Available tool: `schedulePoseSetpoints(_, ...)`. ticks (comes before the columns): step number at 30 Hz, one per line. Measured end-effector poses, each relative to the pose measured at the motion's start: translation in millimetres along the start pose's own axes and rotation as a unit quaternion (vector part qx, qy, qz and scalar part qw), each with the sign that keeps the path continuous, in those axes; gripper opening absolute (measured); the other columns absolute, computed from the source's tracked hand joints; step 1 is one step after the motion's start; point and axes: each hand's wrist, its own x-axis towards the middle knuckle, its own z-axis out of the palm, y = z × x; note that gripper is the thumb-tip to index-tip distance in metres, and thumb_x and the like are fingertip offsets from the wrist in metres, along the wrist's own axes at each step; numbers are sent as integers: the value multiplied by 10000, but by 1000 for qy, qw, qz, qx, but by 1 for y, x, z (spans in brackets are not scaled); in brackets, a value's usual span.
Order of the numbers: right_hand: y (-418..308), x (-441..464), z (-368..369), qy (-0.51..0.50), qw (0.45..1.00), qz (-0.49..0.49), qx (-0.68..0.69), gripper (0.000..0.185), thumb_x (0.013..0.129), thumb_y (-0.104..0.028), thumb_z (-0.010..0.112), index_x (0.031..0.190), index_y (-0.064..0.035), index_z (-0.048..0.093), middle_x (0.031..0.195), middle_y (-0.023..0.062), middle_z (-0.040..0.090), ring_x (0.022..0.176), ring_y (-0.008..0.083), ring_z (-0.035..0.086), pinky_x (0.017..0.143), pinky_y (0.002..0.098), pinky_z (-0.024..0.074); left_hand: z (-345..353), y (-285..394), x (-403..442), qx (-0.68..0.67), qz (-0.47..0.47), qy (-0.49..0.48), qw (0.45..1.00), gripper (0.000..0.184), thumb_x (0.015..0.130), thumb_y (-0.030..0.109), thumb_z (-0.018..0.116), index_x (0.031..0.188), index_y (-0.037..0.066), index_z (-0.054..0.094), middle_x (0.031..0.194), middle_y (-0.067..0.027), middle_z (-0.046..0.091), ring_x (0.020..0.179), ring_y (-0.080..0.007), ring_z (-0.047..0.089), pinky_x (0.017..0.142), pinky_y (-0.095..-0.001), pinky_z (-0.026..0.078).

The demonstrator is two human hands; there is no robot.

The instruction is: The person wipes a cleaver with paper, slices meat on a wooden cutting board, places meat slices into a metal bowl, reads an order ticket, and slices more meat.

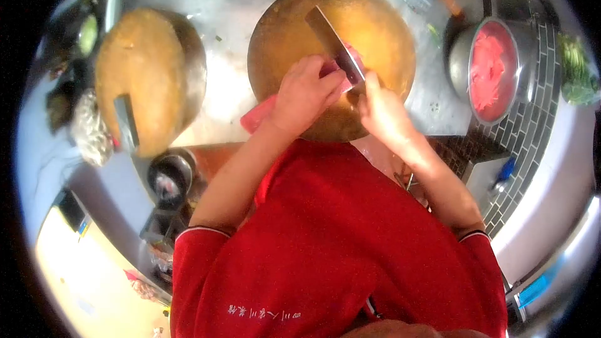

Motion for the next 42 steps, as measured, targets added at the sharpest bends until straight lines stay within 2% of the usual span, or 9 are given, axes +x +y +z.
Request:
schedulePoseSetpoints(12,-14,-99,-49,-109,992,51,-37,313,931,-47,579,1158,65,393,761,321,645,711,492,677,596,597,532,4,2,-4,45,-17,9,999,216,810,207,790,1000,130,722,1055,-129,662,932,-362,641,787,-472,527)
schedulePoseSetpoints(19,-11,9,-7,-37,999,6,38,341,886,-10,565,1180,39,399,785,305,664,739,518,667,668,619,532,5,-8,0,35,11,32,999,170,797,213,769,943,156,704,968,-65,632,901,-285,627,755,-426,514)
schedulePoseSetpoints(21,0,21,12,-12,999,-17,25,584,900,-5,566,1419,4,299,953,301,681,810,513,671,695,591,537,2,-2,-3,44,30,19,998,166,804,222,771,940,156,703,962,-68,628,893,-289,626,751,-420,515)
schedulePoseSetpoints(24,2,22,9,-55,998,17,11,768,897,20,569,1576,-36,216,1341,309,593,976,502,680,805,543,565,7,0,-6,2,-10,44,999,238,800,248,799,998,134,732,991,-141,640,879,-370,627,739,-488,514)
schedulePoseSetpoints(25,-3,15,6,-87,995,45,14,766,897,21,569,1575,-38,218,1354,310,587,981,503,679,805,544,566,6,5,-13,14,-8,27,1000,235,807,254,794,1005,143,733,985,-135,634,883,-365,624,740,-489,509)
schedulePoseSetpoints(28,3,14,20,44,996,-74,-12,294,909,-61,570,1143,19,411,741,268,668,684,492,669,626,598,535,-1,9,-11,69,-16,23,997,225,827,273,779,1021,168,736,973,-122,615,900,-349,616,748,-493,493)
schedulePoseSetpoints(34,24,-7,36,138,985,-97,24,334,911,-50,568,1184,14,387,740,285,652,707,503,660,642,602,530,4,14,-14,104,-49,29,993,191,851,283,751,1021,198,724,983,-91,606,926,-309,607,781,-461,480)
schedulePoseSetpoints(38,-13,-15,-19,-23,1000,0,16,363,921,-52,571,1220,16,377,892,335,651,725,536,646,667,605,531,-3,14,-13,113,-49,16,992,164,850,262,739,1002,203,721,1021,-43,647,960,-251,627,806,-415,488)
schedulePoseSetpoints(42,-16,-64,-39,-28,999,-15,-11,348,922,-42,569,1218,16,393,880,325,649,719,529,649,652,604,531,-2,13,-9,110,-45,10,993,168,842,249,744,1001,200,720,1031,-44,652,962,-247,628,801,-418,484)
